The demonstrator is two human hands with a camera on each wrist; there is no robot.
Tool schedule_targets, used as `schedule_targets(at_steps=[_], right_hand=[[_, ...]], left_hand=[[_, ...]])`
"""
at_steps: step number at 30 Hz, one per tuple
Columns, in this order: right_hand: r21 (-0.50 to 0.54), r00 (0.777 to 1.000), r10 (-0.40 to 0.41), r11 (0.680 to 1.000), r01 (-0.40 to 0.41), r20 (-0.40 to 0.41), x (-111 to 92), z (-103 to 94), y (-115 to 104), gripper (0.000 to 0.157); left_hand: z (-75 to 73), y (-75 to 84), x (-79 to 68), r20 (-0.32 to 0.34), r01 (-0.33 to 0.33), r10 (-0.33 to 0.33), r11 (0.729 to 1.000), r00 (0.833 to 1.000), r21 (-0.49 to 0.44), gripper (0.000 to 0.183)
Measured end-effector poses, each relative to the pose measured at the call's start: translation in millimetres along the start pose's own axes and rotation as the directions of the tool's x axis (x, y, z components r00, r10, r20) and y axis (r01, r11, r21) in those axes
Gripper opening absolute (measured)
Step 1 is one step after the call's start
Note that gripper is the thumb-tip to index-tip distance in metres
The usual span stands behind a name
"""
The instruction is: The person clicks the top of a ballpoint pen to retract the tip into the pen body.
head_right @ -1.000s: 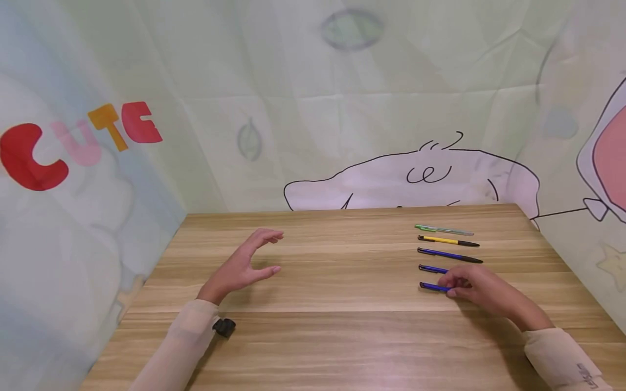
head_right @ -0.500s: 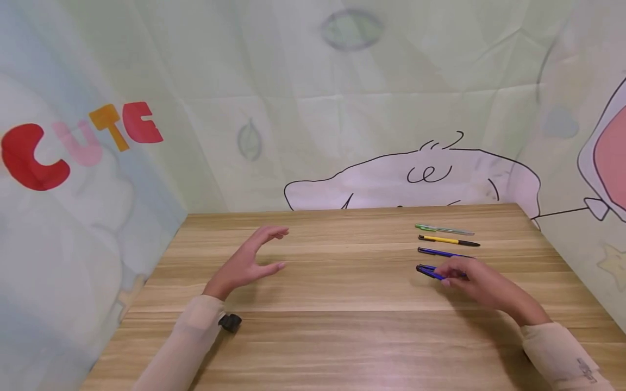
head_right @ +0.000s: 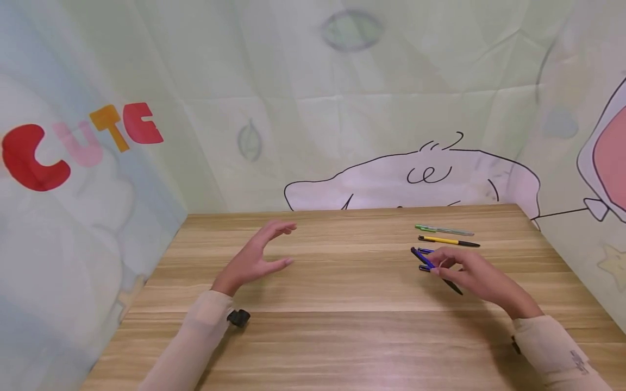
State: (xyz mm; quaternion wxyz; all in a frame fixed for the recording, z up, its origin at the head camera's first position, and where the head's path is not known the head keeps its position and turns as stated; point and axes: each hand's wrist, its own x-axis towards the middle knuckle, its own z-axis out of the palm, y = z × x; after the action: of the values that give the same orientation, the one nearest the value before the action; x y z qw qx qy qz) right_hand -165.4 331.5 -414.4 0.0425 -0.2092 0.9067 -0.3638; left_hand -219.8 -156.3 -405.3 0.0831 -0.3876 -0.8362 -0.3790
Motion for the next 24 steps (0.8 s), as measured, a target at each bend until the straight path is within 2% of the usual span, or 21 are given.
schedule_targets(at_steps=[4,15,20,24], right_hand=[[0.031,1.0,-0.009,0.999,0.01,-0.024,4,1.0,-5,0.022],[0.11,0.991,-0.109,0.987,0.118,-0.079,18,4.4,-15,0.022],[0.097,0.99,-0.104,0.989,0.112,-0.091,24,7.0,-20,0.018],[0.127,0.993,-0.08,0.988,0.091,-0.087,27,8.5,-25,0.017]], left_hand=[[2.7,2.4,5.8,-0.007,-0.022,0.022,1.0,1.0,-0.011,0.071],[9.6,10.9,18.8,-0.019,-0.067,0.066,0.996,0.998,-0.054,0.073],[12.1,14.3,24.5,-0.018,-0.076,0.075,0.995,0.997,-0.063,0.073],[15.0,16.3,28.4,-0.012,-0.074,0.074,0.995,0.997,-0.068,0.073]])
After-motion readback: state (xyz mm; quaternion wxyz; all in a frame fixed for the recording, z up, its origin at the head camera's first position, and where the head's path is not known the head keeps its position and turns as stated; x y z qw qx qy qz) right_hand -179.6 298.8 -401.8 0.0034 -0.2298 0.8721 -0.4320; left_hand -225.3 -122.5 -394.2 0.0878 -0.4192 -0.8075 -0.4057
